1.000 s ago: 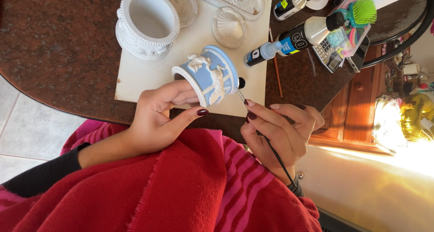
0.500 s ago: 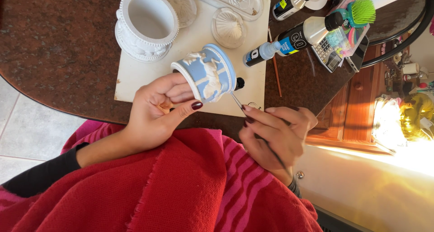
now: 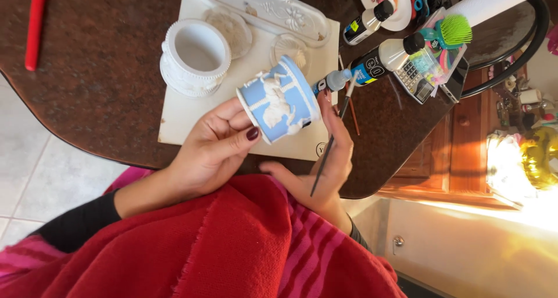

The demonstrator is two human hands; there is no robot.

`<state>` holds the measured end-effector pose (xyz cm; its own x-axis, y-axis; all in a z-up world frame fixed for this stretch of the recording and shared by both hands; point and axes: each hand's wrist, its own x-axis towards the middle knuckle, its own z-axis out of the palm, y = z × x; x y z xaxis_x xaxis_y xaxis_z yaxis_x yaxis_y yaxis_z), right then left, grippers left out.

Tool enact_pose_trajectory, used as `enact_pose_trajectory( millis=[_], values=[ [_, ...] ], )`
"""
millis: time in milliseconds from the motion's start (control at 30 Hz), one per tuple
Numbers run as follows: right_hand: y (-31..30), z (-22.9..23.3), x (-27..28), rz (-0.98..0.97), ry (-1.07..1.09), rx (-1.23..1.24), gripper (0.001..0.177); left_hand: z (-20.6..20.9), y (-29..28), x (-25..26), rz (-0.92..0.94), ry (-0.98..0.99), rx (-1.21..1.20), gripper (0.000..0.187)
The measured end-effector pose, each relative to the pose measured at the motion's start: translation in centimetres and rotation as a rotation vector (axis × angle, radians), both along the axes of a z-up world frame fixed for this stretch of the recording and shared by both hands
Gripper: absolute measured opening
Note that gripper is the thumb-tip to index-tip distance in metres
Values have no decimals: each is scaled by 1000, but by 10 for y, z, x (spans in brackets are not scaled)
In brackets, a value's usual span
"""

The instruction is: Painting a small decorative ceramic cup with blue and white paint.

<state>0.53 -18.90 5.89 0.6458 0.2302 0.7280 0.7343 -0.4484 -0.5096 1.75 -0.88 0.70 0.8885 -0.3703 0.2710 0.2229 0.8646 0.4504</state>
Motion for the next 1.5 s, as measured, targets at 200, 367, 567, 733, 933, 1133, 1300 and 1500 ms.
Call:
enact_pose_trajectory(
  millis=[200, 367, 567, 733, 933, 1133, 1300, 1500],
  values=[
    [-12, -49, -4, -210, 87, 118, 87, -5, -3, -5, -63, -20, -43, 55],
    [-12, -29, 0, -134, -84, 46, 91, 4, 7, -6, 402, -688, 697, 32],
    [-22, -1, 4, -39, -20, -118, 91, 8, 8, -5, 590, -809, 875, 32],
    [-80, 19, 33, 80, 77, 169, 45, 0, 9, -6, 693, -773, 956, 34],
    [-129, 17, 94, -211, -245, 247, 22, 0, 6, -6, 791, -856, 1018, 25],
    [-97, 6, 99, -314, -143, -29, 31, 0, 6, -6, 785, -850, 1041, 30],
    [-102, -1, 109, -326, -56, 4, 31, 1, 5, -6, 789, -840, 1032, 31],
    [-98, 2, 109, -324, -146, -115, 29, 2, 4, -5, 772, -842, 1046, 31]
  ],
)
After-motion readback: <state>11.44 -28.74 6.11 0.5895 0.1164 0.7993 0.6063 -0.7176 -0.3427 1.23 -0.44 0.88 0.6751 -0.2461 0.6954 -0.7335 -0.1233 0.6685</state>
